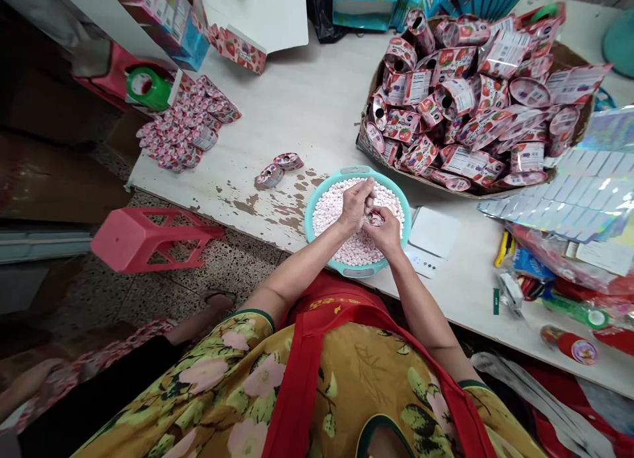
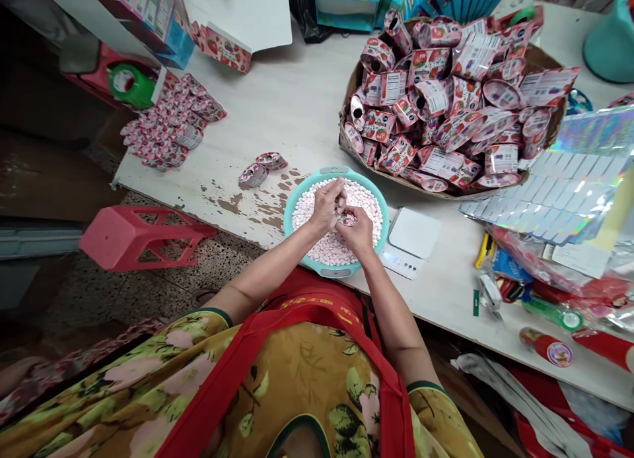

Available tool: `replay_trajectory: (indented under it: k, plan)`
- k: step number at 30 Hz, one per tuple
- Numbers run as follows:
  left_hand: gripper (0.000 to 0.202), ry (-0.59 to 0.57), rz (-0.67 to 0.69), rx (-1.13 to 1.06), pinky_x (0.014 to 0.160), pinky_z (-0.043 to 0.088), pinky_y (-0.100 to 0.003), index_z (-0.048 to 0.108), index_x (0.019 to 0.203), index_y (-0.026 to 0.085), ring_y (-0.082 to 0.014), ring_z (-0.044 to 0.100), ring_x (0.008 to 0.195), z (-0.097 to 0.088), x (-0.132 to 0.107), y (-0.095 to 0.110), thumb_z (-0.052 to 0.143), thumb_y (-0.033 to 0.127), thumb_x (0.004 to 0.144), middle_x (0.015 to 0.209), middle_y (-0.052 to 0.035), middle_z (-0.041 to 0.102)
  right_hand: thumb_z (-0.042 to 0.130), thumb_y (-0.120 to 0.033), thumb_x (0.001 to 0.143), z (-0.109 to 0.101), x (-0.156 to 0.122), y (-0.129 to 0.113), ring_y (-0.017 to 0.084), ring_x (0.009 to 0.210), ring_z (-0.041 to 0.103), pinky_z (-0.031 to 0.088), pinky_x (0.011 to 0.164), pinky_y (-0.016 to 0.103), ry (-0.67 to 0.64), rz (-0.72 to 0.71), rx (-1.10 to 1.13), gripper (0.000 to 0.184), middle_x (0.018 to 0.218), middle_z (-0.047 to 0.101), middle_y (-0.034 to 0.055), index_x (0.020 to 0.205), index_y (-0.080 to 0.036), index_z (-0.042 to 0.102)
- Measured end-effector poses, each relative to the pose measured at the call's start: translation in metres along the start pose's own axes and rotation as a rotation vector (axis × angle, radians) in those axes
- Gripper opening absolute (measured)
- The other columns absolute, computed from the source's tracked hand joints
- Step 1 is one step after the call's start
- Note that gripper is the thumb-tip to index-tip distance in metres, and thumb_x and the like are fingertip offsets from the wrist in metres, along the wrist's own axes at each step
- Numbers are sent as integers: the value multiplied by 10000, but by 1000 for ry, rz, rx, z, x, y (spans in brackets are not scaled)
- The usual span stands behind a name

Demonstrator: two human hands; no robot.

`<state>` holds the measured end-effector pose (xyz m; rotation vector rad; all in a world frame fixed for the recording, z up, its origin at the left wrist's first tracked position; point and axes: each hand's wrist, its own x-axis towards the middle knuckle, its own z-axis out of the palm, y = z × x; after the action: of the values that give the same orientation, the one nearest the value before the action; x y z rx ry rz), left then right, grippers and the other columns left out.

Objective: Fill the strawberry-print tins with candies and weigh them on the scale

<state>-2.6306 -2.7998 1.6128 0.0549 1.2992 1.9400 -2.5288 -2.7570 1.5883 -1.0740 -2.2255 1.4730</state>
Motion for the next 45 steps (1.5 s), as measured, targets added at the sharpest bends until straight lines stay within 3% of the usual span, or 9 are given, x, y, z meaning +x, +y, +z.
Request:
replay_trajectory:
  k: [17,20,24,27,31,34,37,41,45]
  plan:
    - [560,80,90,27,399,253,-218,508,609,186,-54,299,393,-6,9,8,576,652,913,501,49,368,792,-348,672,-14,-6,8,236,1010,664,508,990,403,-27,-48,214,379,1041,731,39,1031,-234,744]
    - [487,155,159,336,520,407,-250,576,658,199,-103,450,500,-34,27,-3,542,586,952,582,7,495,823,-376,691,-55,-23,22,228,1025,681,532,974,395,116,12,238,442,1105,733,41,1104,-246,733]
    - [225,-75,258,1152,1000,455,-427,732,853,209,-253,604,1056,-64,42,-36,627,396,920,1077,-93,707,841,-397,642,-116,-34,72,247,1011,689,547,966,434,426,167,143,513,1106,734,79,1100,-203,716]
    - [311,-159,298,1478,1127,347,-476,712,1162,214,-310,486,1288,-64,42,-55,591,401,945,1376,-110,609,819,-430,620,-143,-31,113,269,1032,681,526,1009,486,470,244,61,533,1110,728,107,1073,-173,704]
    - [525,-222,234,1647,1085,370,-480,656,1227,183,-363,486,1264,-49,34,-60,586,597,912,1326,-158,596,821,-514,614,-152,-23,119,324,1161,619,484,1053,564,494,159,-139,614,1192,682,145,1103,-170,679]
    - [559,-268,156,1648,1014,417,-460,646,1202,190,-369,539,1201,-46,26,-58,578,650,891,1261,-170,606,786,-512,731,-147,13,81,329,1281,544,474,1062,575,567,-66,-290,621,1331,597,163,1243,-201,625]
    - [446,-230,94,1582,911,462,-413,661,1150,215,-340,607,1108,-52,22,-59,598,577,898,1199,-146,641,702,-481,854,-131,95,41,294,1339,514,439,1115,537,364,-248,-335,499,1376,569,143,1262,-212,601]
    - [223,-138,172,1385,875,460,-358,710,958,204,-289,643,1022,-63,25,-66,616,393,885,1052,-108,700,619,-570,889,-109,212,29,269,1290,547,391,1146,465,122,-178,-436,565,1304,576,161,1120,-55,612]
    - [170,32,43,835,675,451,-254,668,734,197,-180,615,732,-69,29,-61,701,360,767,702,-13,637,844,-540,688,-116,239,32,295,1121,614,466,1071,568,61,-112,-551,474,1061,644,89,858,-157,623]
